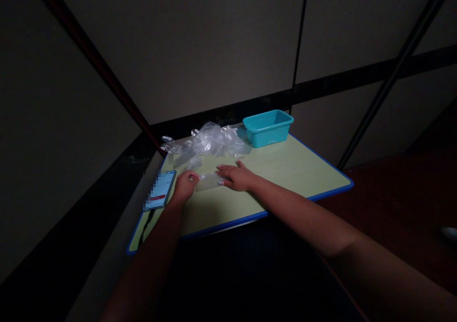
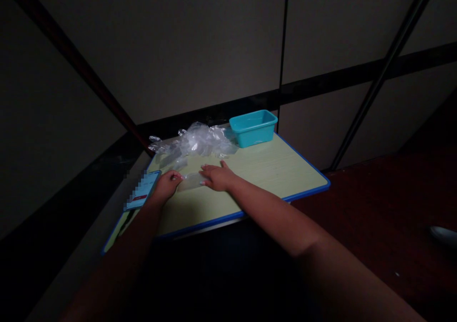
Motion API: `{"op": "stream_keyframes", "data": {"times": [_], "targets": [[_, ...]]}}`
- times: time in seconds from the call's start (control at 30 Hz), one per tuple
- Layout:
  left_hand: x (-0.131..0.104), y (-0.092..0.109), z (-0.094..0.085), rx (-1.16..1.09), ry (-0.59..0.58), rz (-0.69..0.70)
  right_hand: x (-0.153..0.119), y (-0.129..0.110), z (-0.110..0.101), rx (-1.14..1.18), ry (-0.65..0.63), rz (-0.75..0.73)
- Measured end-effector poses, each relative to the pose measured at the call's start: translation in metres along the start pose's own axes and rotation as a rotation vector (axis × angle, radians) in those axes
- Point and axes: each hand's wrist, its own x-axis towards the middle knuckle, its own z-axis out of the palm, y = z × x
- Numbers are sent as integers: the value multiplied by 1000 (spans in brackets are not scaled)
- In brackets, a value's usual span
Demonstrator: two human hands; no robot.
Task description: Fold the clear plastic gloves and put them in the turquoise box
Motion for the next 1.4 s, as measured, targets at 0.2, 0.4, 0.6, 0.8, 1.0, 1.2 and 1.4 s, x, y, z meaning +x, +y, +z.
{"op": "stream_keyframes", "data": {"times": [0.2, 0.4, 0.6, 0.8, 1.0, 1.2, 1.4], "targets": [[-3, 9, 1, -56, 56, -17, -1, -1, 0, 4, -33, 14], [-3, 18, 3, -53, 59, -30, -1, -1, 1, 30, -34, 2], [-2, 20, 5, 16, 66, -45, -6, -7, -3, 54, -83, -62], [-1, 20, 7, 84, 69, -71, -8, -12, -5, -26, -177, -64], [-2, 21, 8, 112, 80, -83, -7, -12, -4, -81, -211, -62], [-5, 21, 7, 113, 113, -73, -6, -10, -2, -78, -205, -74], [-6, 22, 6, 125, 100, -78, -6, -9, -1, -58, -191, -84]]}}
